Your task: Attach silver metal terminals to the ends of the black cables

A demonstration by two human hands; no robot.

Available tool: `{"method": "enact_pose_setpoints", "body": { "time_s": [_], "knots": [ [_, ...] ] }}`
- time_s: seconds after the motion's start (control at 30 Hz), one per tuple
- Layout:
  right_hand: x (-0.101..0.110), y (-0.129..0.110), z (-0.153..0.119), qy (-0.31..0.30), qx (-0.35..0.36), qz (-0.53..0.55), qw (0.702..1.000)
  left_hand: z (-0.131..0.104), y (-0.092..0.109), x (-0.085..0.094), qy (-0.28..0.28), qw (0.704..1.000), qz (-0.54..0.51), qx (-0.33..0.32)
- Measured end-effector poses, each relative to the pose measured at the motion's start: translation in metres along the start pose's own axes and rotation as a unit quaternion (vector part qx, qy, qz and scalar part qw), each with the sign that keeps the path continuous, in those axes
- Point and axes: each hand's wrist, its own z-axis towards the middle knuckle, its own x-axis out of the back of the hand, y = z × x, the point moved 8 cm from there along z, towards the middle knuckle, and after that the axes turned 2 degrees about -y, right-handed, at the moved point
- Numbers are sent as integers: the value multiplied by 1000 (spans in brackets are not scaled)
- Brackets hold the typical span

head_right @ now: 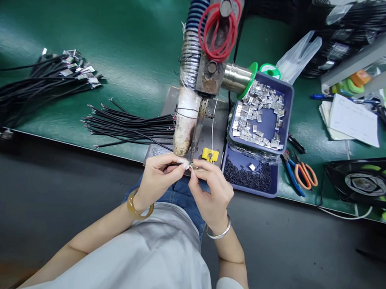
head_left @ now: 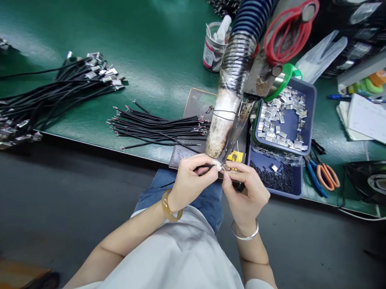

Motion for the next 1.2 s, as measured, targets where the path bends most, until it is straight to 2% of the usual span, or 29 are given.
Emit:
{"method": "enact_pose_setpoints", "body": {
  "time_s": [0.33,0.47,0.57,0.67,0.73,0.83,0.87,0.9,0.97,1.03,1.07,1.1,1.13,1.2],
  "knots": [
    [-4,4,-5,-29,-5,5,1000,0,-8,0,-19,998,7,62],
    [-1,3,-7,-10,-10,-11,1000,-3,-4,-1,-29,999,21,33],
    [1,8,-8,-2,-50,-4,999,-8,3,-3,-44,997,65,-16],
    [1,16,-10,4,-89,39,995,-13,1,-4,-56,997,44,-4],
    [3,9,-11,18,-40,17,999,-15,-6,-4,-66,997,-14,44],
    [2,-11,-21,5,86,-53,995,-16,-13,-8,-100,984,-101,110],
    [4,-13,-25,1,95,-58,994,-16,-13,-9,-119,978,-120,124],
    [9,-12,-27,10,88,-52,995,-17,-14,-11,-140,972,-132,135],
    [35,-6,-30,88,56,-46,993,-21,-14,-14,-185,961,-141,149],
    [64,3,-25,161,17,-108,981,-26,-14,-17,-237,948,-142,160],
    [73,13,-18,160,-22,-172,972,-29,-14,-20,-270,938,-142,165],
    [71,28,-7,85,-71,-237,965,-33,-13,-24,-308,925,-143,171],
    [67,43,4,8,-91,-275,957,-38,-13,-28,-346,910,-145,176],
    [58,69,23,-99,-98,-292,946,-44,-11,-36,-406,883,-151,182]
  ]
}}
